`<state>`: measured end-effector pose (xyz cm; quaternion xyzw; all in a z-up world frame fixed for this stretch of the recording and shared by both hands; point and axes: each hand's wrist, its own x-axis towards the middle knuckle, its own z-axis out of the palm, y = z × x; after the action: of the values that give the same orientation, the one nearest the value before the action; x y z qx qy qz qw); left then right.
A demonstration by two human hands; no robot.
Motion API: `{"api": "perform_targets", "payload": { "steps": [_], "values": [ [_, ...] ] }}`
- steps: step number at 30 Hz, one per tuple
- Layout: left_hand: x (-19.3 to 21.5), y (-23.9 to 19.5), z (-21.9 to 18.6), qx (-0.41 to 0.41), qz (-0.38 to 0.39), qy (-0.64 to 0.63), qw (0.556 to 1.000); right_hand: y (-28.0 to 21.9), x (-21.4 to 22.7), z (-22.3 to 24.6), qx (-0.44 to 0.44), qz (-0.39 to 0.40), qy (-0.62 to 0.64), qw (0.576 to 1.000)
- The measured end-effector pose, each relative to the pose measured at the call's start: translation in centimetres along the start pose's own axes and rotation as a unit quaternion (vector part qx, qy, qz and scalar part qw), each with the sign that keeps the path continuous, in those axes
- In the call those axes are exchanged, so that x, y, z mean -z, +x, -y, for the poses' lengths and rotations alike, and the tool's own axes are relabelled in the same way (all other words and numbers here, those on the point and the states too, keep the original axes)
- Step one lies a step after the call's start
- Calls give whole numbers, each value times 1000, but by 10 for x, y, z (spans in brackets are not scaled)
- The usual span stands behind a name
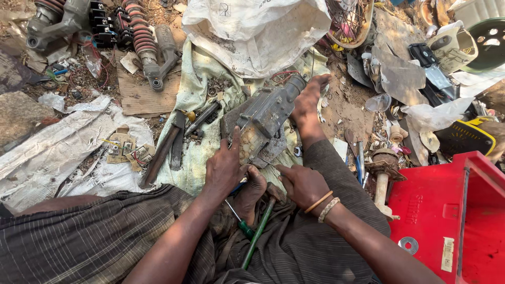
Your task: The person is repairing a motor by prying open its casing and manipulating internal components. They use a screwdriver and pliers to remove parts and adjust the motor while sitting on the ground.
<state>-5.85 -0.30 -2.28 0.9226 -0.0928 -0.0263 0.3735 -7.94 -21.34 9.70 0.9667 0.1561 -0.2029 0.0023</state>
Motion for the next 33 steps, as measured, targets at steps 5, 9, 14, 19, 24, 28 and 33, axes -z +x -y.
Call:
{"api": "perform_targets", "payload": {
  "steps": [5,9,14,19,24,28,33],
  "values": [
    [-6,-2,1,2,-21,52,998,-14,-14,12,-243,-28,203,948],
    [-14,-5,0,-2,-30,37,999,-28,-31,18,-55,-189,163,967],
    [-15,0,5,5,-21,48,999,-25,-34,24,-47,-190,134,971],
    [-18,0,6,-11,-60,30,998,-25,-32,25,-10,-192,98,976],
    [-23,-2,9,-2,-46,17,999,-24,-32,22,32,-167,42,985],
    [-25,1,10,-27,-78,25,996,-19,-29,21,29,-144,13,989],
    [-28,1,11,-7,-32,13,999,-15,-24,21,53,-114,-47,991]
  ]
}}
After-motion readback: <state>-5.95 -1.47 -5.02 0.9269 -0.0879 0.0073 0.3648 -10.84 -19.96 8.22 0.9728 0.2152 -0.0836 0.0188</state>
